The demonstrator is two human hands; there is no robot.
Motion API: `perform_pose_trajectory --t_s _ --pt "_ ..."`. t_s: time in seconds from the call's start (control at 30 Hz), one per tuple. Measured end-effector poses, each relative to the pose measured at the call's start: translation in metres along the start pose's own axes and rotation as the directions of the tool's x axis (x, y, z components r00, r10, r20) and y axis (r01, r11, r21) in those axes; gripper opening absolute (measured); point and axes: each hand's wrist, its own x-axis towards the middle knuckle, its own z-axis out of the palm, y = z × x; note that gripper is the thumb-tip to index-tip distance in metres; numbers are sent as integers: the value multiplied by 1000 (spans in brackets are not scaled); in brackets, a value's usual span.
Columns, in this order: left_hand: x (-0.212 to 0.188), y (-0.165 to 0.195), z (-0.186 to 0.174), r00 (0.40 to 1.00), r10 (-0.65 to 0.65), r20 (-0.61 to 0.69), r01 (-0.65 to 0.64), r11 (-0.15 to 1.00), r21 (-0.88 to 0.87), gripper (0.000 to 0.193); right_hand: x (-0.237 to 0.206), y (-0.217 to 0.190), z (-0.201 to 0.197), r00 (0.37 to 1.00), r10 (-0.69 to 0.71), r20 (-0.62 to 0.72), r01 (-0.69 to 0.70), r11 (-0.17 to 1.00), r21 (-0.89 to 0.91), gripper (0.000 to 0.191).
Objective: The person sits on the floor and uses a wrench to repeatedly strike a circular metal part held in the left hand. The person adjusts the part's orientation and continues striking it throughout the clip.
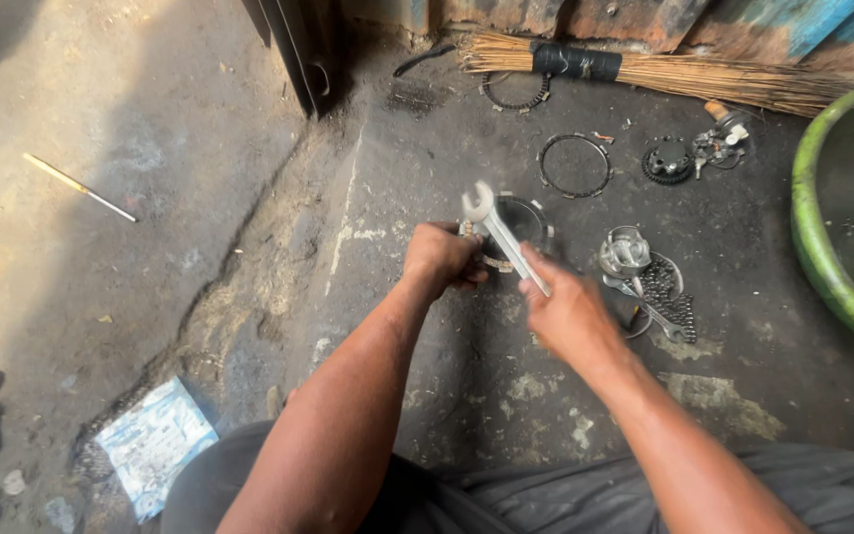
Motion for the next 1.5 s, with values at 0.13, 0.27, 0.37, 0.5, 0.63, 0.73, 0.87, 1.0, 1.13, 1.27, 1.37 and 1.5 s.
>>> perform_pose_trajectory --t_s 0.13,0.27,0.37,0.5,0.63,0.73,0.87,1.0,1.13,1.27,1.37,1.5 --pt "1 -3 -2 1000 -15 -2 15 1000 -4 32 -1 6 4 606 -613 -508 654 747 -121 43" --pt "0 1 -1 999 -34 -8 33 999 -6 35 1 6 1 919 -262 -295 310 942 128 52" --pt "-5 4 -1 999 -42 -4 42 999 10 38 2 -2 0 958 -220 -186 226 974 14 50" --pt "-10 10 -2 996 -89 -31 90 995 38 47 -2 -5 -7 933 -241 -265 274 957 95 52" --pt "-12 10 -2 997 -72 -28 72 997 26 47 -4 -3 -6 914 -271 -302 314 944 101 54" --pt "-11 7 -1 999 -34 9 34 999 17 45 -4 -1 -4 954 -243 -177 245 969 -9 54" --pt "-8 3 -2 998 -58 -9 58 998 -2 45 -7 -3 -5 748 -480 -457 551 834 26 47" --pt "-5 4 -2 998 -53 -28 53 999 -5 48 -6 -13 -5 961 -187 -206 211 972 102 55" --pt "-3 5 -1 1000 -9 -13 9 1000 27 40 -4 -13 -6 950 -252 -186 258 966 7 52" --pt "-1 3 1 998 -45 -33 45 999 0 37 -4 -8 -6 802 -401 -444 484 870 89 51" --pt "0 0 1 1000 -22 -9 22 1000 -9 33 -3 -7 -7 950 -232 -211 242 970 24 53" --pt "-1 1 0 1000 -17 -2 17 1000 10 39 -4 -8 -9 950 -198 -242 213 976 39 53"
